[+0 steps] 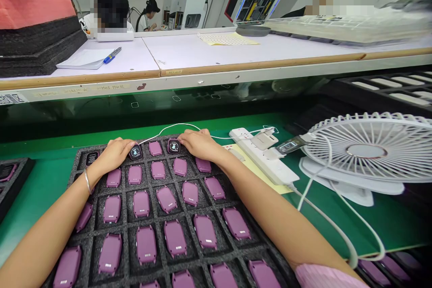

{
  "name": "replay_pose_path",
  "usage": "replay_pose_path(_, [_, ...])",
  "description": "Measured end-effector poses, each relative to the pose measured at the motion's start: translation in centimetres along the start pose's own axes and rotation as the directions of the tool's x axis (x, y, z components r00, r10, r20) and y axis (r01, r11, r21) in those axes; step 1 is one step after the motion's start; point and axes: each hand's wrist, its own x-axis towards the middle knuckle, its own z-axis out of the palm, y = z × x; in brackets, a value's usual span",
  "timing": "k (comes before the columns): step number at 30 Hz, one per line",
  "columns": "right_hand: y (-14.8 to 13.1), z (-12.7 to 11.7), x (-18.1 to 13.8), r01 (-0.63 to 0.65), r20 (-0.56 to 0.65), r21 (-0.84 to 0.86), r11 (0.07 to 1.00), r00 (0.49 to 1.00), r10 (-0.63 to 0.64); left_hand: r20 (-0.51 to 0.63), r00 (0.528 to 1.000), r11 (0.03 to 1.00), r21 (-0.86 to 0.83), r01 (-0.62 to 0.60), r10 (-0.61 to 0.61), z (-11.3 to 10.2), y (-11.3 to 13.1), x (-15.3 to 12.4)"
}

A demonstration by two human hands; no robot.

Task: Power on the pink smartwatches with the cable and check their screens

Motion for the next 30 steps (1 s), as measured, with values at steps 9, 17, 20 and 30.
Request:
replay_pose_path(9, [-1.3, 0.3, -0.1, 0.068, -0.072, -0.115, 0.991, 0.994, -0.076, 0.022, 1.000, 0.998, 0.059, -0.004, 0.003, 0.2, -0.2, 0.5])
replay_pose_path(17, [-1.0, 0.9, 0.0, 0.031, -0.196, -0.121, 0.992, 0.979, -0.055, 0.033, 0.999, 0.996, 0.084, 0.001, -0.004, 0.3, -0.3, 0.6])
replay_pose_path(20, [-1.2, 1.3, -0.1, -0.022, -0.378, -0.070, 0.997, 0.926, -0.006, 0.030, 0.999, 0.996, 0.093, 0.009, -0.012, 0.5, -0.4, 0.7])
replay_pose_path(30, [-4.0, 2.5, 0.3, 0.352, -0.284, -0.242, 0.904, 0.865, -0.413, 0.027, 0.999, 0.997, 0.078, 0.014, -0.016, 1.0, -0.8, 0.8])
